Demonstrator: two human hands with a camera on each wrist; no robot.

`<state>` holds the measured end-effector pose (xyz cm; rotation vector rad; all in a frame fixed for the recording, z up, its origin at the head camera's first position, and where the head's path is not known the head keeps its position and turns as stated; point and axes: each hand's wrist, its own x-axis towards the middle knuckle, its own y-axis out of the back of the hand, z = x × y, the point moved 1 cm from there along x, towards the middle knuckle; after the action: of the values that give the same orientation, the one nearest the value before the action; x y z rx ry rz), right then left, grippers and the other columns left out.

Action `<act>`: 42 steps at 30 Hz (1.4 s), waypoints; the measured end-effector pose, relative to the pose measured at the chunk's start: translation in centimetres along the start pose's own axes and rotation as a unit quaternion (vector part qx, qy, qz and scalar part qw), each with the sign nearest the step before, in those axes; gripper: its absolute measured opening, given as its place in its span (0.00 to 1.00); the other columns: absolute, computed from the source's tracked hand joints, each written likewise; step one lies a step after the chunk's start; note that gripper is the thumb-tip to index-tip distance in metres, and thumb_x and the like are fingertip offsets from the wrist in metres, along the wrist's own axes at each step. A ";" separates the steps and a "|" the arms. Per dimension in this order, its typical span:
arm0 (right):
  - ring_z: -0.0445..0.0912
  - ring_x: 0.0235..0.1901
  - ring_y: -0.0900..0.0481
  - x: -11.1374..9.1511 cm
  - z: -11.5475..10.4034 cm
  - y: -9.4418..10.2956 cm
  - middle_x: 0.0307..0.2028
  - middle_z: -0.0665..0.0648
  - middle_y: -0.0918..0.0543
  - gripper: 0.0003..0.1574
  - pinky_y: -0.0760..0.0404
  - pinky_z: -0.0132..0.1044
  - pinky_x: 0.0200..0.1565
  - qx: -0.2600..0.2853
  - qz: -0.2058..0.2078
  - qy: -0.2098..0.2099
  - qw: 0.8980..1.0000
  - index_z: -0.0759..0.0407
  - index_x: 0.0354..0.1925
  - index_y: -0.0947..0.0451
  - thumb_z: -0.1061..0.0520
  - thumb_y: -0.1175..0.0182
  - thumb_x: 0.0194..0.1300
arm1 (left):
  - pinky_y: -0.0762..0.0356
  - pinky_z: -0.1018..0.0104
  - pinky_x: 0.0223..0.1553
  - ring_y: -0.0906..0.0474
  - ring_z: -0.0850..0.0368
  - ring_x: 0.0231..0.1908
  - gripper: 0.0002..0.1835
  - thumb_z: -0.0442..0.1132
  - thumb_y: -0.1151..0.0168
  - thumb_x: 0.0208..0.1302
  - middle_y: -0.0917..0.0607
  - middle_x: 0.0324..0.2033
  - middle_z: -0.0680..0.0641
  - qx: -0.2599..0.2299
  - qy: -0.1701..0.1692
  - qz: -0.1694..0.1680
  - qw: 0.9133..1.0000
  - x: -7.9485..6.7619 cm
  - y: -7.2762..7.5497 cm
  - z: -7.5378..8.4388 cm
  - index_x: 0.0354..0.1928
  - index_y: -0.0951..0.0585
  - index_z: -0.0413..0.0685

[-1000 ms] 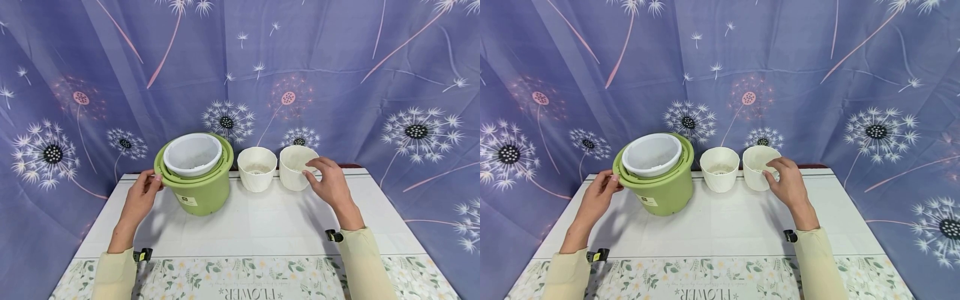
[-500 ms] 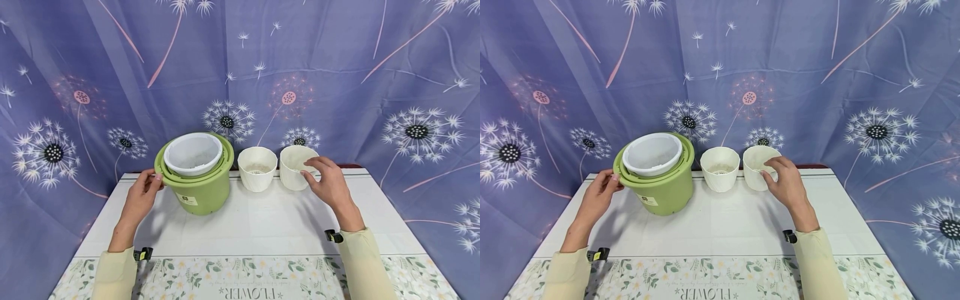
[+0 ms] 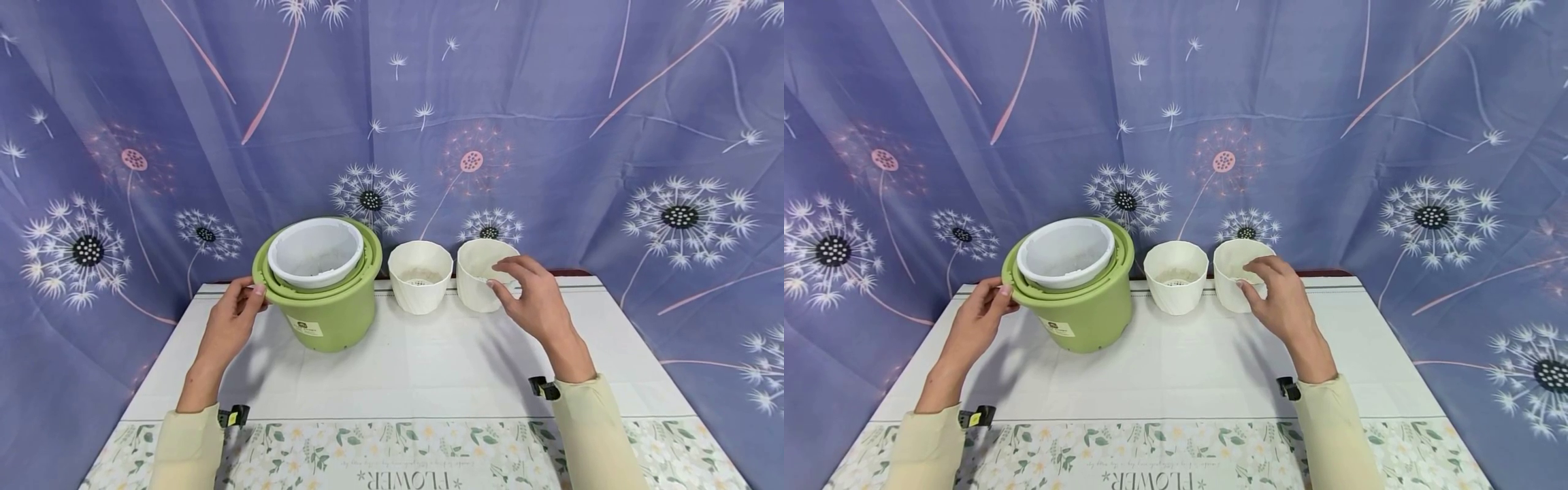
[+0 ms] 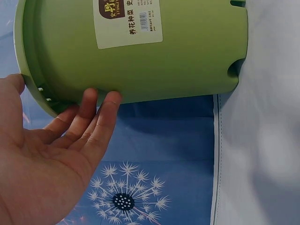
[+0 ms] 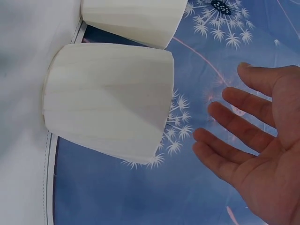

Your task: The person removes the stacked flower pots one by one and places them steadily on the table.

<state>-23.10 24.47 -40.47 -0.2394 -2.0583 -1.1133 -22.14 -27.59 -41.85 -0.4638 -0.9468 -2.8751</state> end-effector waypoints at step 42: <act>0.58 0.53 0.16 0.6 -3.1 0.2 0.52 0.61 0.14 0.18 0.17 0.55 0.51 0.019 -0.013 0.048 0.999 0.63 0.51 0.13 0.62 0.24 0.64 | 0.23 0.79 0.50 0.15 0.41 0.53 0.30 0.57 0.53 0.85 0.15 0.50 0.41 -0.003 0.002 0.003 1.000 0.0 0.0 0.0 0.74 0.28 0.44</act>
<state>-21.70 22.05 -38.91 -0.1389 -2.0009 -1.0803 -22.16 -27.54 -41.86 -0.4603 -0.9365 -2.8732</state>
